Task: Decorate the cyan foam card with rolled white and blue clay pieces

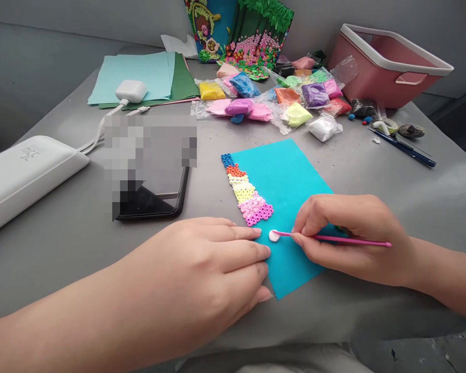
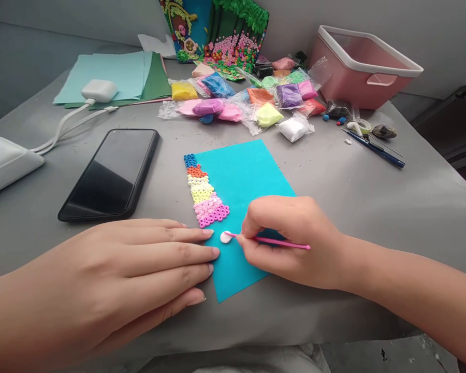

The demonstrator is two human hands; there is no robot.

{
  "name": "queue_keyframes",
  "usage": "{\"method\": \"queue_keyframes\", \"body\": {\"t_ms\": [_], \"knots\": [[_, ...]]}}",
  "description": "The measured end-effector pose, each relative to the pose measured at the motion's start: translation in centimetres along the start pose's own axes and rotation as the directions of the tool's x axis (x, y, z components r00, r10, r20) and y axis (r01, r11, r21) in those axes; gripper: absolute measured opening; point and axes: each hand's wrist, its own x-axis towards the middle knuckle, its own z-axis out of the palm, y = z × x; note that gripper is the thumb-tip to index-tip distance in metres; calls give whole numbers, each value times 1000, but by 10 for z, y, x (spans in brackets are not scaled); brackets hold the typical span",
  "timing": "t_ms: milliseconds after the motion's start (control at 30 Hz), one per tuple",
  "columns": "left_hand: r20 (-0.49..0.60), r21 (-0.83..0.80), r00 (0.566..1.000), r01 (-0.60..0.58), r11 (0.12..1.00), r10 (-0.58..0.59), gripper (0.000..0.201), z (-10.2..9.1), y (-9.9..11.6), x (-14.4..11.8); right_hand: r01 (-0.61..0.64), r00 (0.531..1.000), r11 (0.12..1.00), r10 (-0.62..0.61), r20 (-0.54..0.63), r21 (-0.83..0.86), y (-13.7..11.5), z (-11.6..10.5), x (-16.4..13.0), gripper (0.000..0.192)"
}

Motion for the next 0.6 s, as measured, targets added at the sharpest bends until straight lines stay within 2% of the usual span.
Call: {"method": "queue_keyframes", "body": {"t_ms": [167, 500, 600], "knots": [[-6, 2, 1000, -2, 1000, 2, 27, 0, 0, 1, -24, 1000, 1000, 24, -10, -4, -1, 0, 0, 19], [1, 7, 1000, -3, 1000, 3, 24, 0, 0, 1, -50, 999, 999, 50, -8, -15, -2, -1, 0, 22], [-4, 2, 1000, -10, 1000, 10, 20, -2, 1, 2, -87, 995, 996, 87, -45, 9, -3, -4, 0, 22]]}}
